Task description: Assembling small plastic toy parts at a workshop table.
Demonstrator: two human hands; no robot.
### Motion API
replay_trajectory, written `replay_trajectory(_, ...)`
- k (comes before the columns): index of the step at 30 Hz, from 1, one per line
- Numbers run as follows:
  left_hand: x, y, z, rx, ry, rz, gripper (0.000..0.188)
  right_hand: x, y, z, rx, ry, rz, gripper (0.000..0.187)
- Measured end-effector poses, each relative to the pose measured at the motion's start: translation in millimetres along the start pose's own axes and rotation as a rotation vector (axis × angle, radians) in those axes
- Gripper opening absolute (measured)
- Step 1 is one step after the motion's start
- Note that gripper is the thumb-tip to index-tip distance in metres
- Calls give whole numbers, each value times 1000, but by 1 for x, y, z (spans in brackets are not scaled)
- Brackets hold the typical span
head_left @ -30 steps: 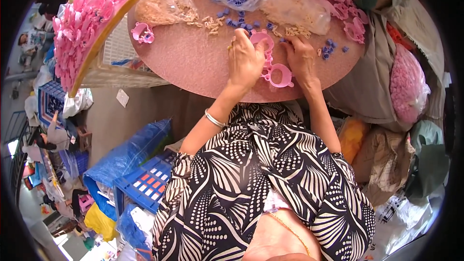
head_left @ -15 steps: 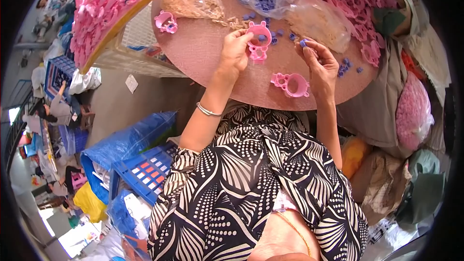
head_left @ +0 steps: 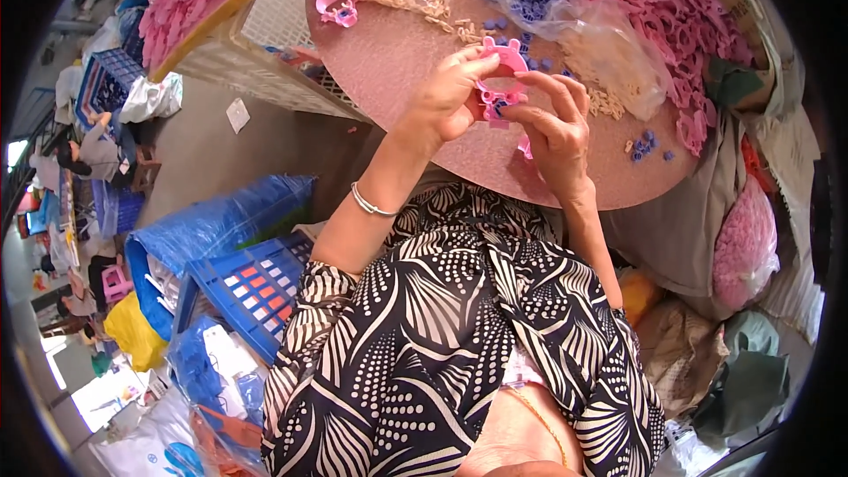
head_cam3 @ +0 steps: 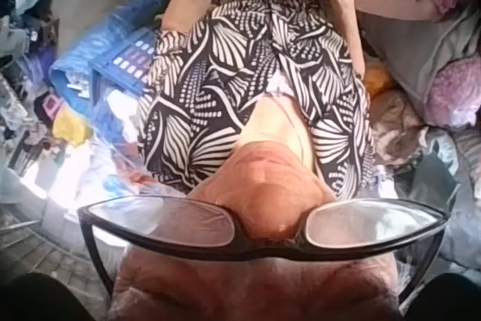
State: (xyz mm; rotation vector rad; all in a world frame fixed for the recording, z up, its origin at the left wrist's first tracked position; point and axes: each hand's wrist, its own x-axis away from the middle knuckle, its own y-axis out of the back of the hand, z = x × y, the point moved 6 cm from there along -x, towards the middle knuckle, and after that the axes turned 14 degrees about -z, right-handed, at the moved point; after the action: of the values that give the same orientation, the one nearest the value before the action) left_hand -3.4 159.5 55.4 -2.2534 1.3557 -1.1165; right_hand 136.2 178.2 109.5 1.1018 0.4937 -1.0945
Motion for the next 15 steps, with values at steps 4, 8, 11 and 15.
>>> replay_trajectory(4,2,-2,7,-72,43,37,22,-1,0,1,7,-16,56,18)
replay_trajectory(8,-1,7,12,12,79,19,20,-6,4,14,118,7,180,22)
replay_trajectory(11,-6,11,16,107,94,-5,18,4,7,-4,-17,-233,0,24)
replay_trajectory(15,-3,8,15,99,64,-13,18,10,7,-6,-16,-288,-30,27)
